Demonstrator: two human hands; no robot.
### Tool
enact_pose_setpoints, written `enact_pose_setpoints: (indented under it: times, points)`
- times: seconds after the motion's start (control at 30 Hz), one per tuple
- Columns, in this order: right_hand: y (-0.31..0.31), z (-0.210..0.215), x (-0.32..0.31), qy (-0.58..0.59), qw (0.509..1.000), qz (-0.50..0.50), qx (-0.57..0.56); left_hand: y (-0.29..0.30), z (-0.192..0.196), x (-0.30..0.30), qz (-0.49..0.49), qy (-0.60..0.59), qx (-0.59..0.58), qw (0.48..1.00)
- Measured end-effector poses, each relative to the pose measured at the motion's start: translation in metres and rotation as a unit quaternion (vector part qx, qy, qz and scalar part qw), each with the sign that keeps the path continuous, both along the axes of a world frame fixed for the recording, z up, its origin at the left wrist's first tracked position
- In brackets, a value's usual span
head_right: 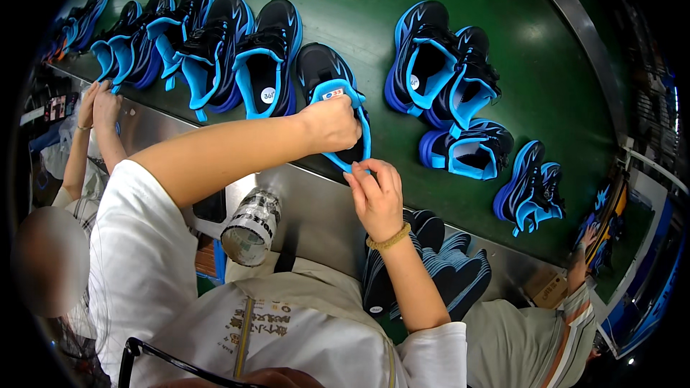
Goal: The person takes a stack of insoles and inserts them into individual shoes taken from a conveyor belt, then places the finished shoes onto a multi-tier storage rack.
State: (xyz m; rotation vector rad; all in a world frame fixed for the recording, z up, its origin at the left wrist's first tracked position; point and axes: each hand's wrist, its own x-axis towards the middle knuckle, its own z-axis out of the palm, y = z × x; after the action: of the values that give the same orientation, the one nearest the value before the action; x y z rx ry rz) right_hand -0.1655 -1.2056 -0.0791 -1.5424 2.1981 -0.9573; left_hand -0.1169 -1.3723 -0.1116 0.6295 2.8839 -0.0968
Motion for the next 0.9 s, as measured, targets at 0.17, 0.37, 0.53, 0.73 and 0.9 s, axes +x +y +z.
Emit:
enact_pose_setpoints:
  times: [0.17,0.37,0.53,0.73,0.9]
  points:
    - [-0.003,0.001,0.000,0.033,0.999,0.022,-0.005,0.006,0.007,-0.002,0.025,-0.032,-0.044,0.998]
    - [-0.026,0.020,-0.003,0.127,0.958,0.164,0.198,-0.001,0.009,0.009,0.040,0.127,0.082,0.988]
    - [-0.083,0.018,0.000,0.158,0.753,0.278,0.575,-0.017,0.048,0.021,0.308,0.118,0.057,0.942]
    - [-0.061,0.006,0.004,0.164,0.909,0.208,0.322,-0.022,0.027,0.020,0.435,0.082,0.155,0.883]
    - [0.010,0.013,0.014,0.068,0.990,0.018,0.119,-0.014,0.025,0.040,0.330,0.178,0.157,0.914]
